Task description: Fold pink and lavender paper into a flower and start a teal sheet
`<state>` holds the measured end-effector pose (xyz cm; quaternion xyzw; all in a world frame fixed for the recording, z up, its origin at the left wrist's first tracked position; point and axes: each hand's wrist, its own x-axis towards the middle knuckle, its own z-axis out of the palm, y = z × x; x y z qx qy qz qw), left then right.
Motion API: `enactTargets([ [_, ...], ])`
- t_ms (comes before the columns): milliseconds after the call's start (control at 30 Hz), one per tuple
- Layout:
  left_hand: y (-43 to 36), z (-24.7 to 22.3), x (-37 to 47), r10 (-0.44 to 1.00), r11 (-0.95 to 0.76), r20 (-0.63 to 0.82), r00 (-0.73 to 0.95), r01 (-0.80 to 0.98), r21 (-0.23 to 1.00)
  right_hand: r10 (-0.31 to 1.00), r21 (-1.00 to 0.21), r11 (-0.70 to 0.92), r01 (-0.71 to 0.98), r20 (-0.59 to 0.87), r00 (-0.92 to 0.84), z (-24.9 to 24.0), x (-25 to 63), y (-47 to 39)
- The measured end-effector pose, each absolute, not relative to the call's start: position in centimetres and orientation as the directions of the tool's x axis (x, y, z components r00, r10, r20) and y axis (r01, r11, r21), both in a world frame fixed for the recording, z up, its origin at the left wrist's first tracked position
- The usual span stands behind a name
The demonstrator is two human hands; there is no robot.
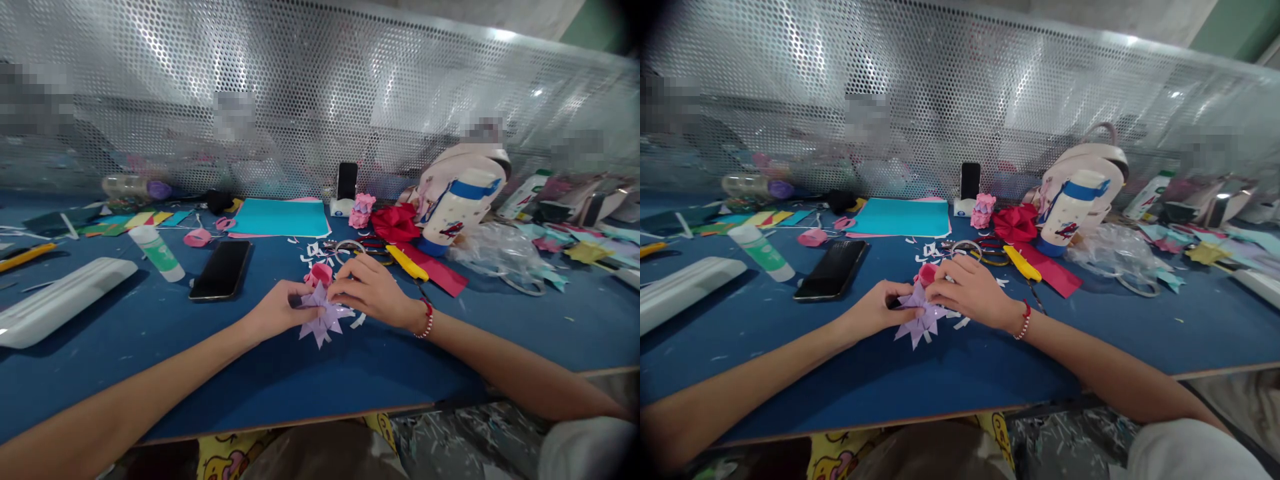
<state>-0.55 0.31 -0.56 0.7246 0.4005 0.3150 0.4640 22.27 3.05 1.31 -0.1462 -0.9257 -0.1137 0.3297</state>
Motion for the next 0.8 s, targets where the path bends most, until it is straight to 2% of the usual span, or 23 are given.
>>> enactTargets([
  [167,0.39,-0.76,-0.59,0.851,-0.268,0.091,0.518,0.28,0.922,0.147,0.209,0.912,0.352,0.634,-0.759,1.48,22.08,2.84],
  [500,0.34,-0.64,-0.71,0.801,-0.359,0.164,0.575,0.243,0.901,0.139,0.241,0.914,0.326,0.57,-0.81,1.31,22.17,3.0],
  [800,0.33,-0.52,-0.75,0.795,-0.379,0.167,0.583,0.263,0.887,0.131,0.257,0.916,0.307,0.532,-0.836,1.26,22.26,3.09],
])
